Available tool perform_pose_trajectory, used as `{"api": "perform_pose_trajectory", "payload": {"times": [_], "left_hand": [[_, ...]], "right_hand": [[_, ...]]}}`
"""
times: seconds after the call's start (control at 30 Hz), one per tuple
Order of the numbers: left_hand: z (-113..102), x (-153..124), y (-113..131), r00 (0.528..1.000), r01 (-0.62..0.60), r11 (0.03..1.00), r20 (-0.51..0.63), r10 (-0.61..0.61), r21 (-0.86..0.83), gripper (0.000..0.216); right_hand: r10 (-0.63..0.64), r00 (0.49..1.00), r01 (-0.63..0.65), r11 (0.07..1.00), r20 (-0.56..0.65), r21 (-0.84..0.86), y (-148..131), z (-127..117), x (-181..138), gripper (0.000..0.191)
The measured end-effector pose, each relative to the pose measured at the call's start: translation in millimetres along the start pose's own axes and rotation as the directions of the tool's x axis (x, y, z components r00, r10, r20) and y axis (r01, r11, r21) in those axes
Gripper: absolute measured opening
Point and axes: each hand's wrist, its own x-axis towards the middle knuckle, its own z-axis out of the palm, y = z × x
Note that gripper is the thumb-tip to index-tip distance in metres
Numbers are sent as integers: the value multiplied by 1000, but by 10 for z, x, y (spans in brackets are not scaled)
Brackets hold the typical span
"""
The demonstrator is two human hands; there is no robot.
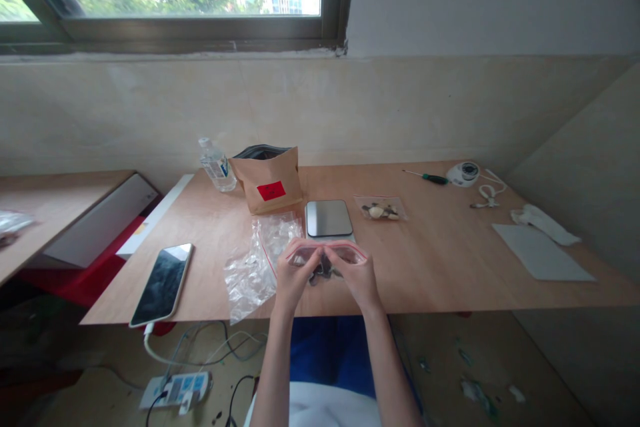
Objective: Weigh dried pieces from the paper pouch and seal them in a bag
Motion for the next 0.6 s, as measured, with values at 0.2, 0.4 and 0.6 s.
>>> {"api": "perform_pose_trajectory", "payload": {"times": [0.2, 0.4, 0.6], "left_hand": [[37, -7, 11, 999, 4, 1000, -52, -3, 15, 11], [40, -15, -42, 989, 115, 988, -79, -123, -100, 15], [96, -26, -98, 970, 197, 959, -100, -221, -206, 21]], "right_hand": [[-51, 993, 49, 998, -105, -25, 7, 61, -13, 15], [0, 995, 1, 1000, -100, 18, 54, 6, 19, 20], [-13, 986, 6, 999, -163, -45, 91, -35, 33, 24]]}}
